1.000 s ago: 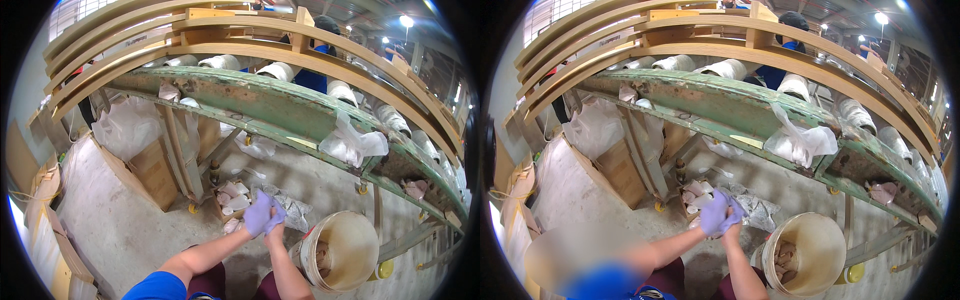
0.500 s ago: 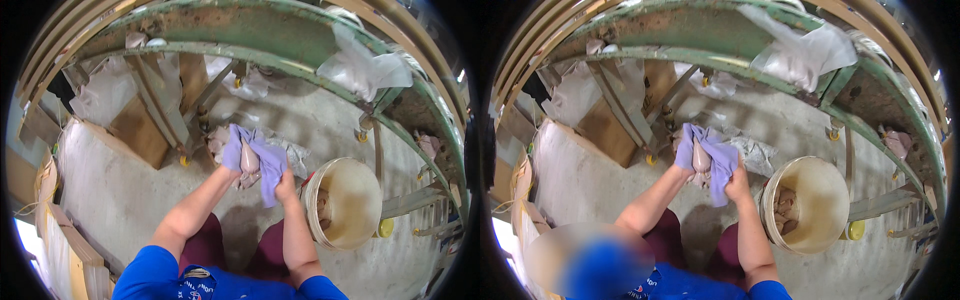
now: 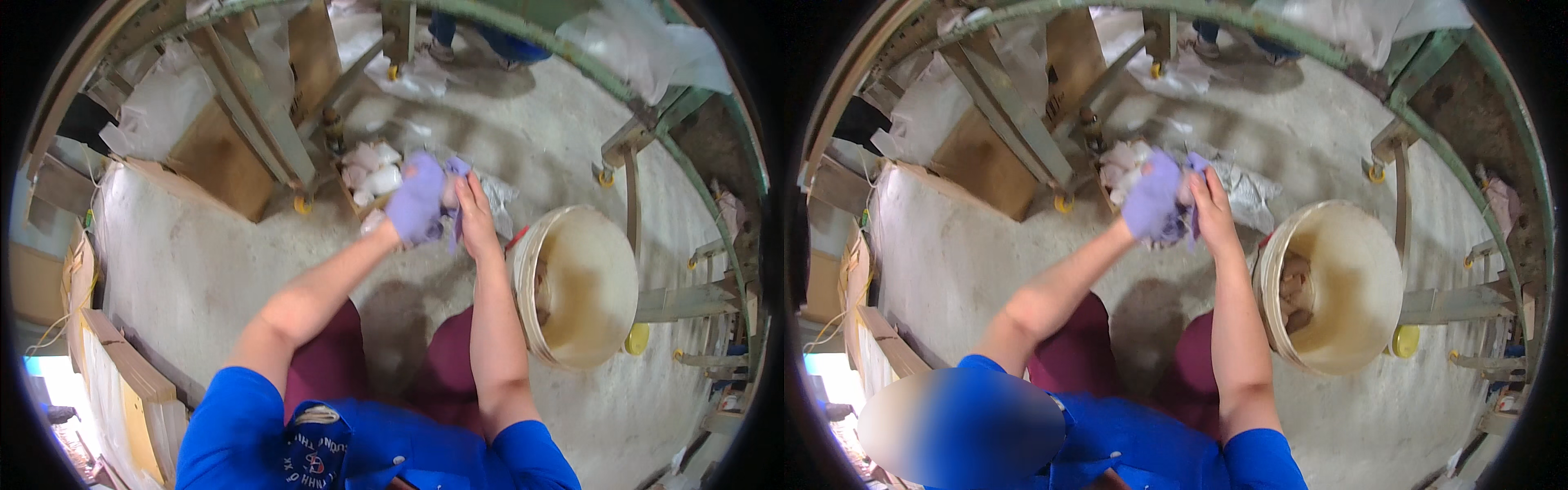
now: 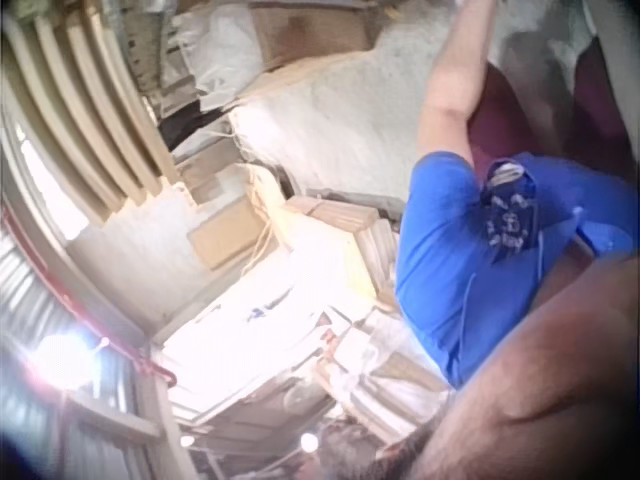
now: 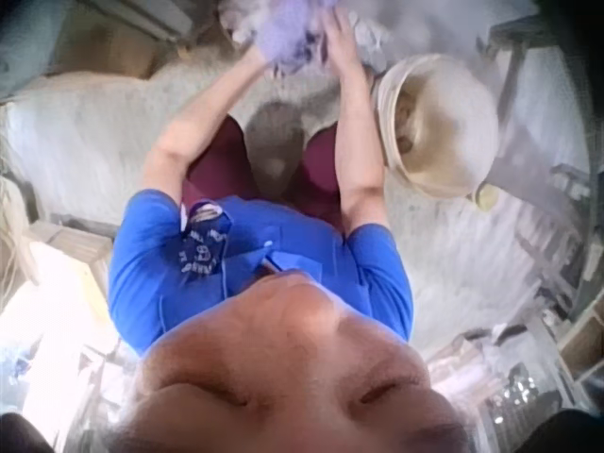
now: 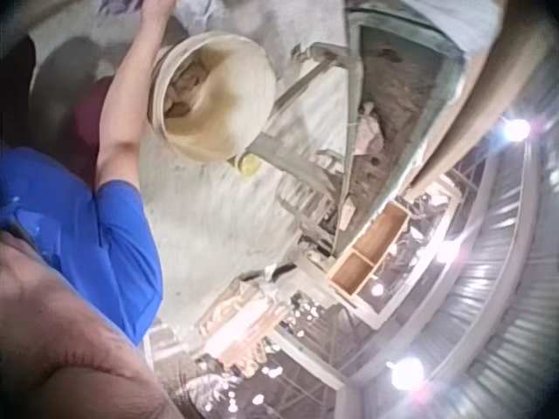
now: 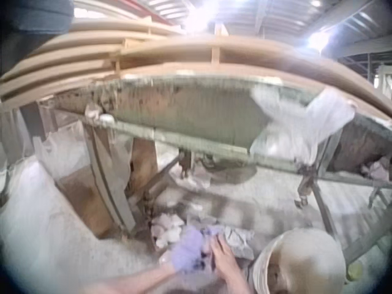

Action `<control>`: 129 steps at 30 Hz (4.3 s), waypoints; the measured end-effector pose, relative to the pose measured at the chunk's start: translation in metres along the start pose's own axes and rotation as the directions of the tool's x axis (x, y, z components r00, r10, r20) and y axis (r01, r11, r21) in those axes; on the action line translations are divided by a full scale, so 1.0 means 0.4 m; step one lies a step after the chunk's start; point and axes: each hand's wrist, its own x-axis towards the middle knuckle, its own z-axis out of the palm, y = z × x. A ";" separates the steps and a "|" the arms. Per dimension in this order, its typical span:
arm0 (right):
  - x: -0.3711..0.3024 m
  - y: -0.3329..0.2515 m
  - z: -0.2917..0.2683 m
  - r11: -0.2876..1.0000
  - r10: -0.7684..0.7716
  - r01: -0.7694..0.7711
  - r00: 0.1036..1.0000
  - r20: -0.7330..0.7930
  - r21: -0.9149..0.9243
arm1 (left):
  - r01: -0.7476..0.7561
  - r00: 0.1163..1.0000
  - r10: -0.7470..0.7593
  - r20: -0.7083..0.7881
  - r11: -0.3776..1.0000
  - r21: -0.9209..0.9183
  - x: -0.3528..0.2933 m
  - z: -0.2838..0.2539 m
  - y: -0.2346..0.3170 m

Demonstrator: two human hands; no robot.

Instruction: The person sits on the floor and wipes small wrapped items with a cloth, placing them into a bucket. Then the person stands and wipes the surface of large yellow wooden panels with a white cloth.

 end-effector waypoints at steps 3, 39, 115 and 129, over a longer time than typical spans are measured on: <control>-0.016 -0.004 0.009 0.928 -0.135 0.126 0.991 -0.002 -0.350 | 0.319 0.941 -0.338 0.008 0.881 -0.350 0.037 -0.015 -0.044; 0.082 0.117 0.025 0.977 0.039 0.005 0.979 0.201 -0.212 | 0.425 0.895 -0.421 0.149 0.698 -0.577 -0.043 0.031 -0.130; -0.391 -0.774 -0.188 0.962 0.248 -0.247 0.624 -0.741 0.115 | 0.473 0.678 0.176 0.714 0.640 -0.606 0.443 -0.830 0.202; -0.689 -0.892 -0.088 0.508 0.610 -0.510 0.782 -0.129 -0.694 | 0.392 -0.084 0.147 0.985 0.914 -0.103 0.172 -1.208 0.169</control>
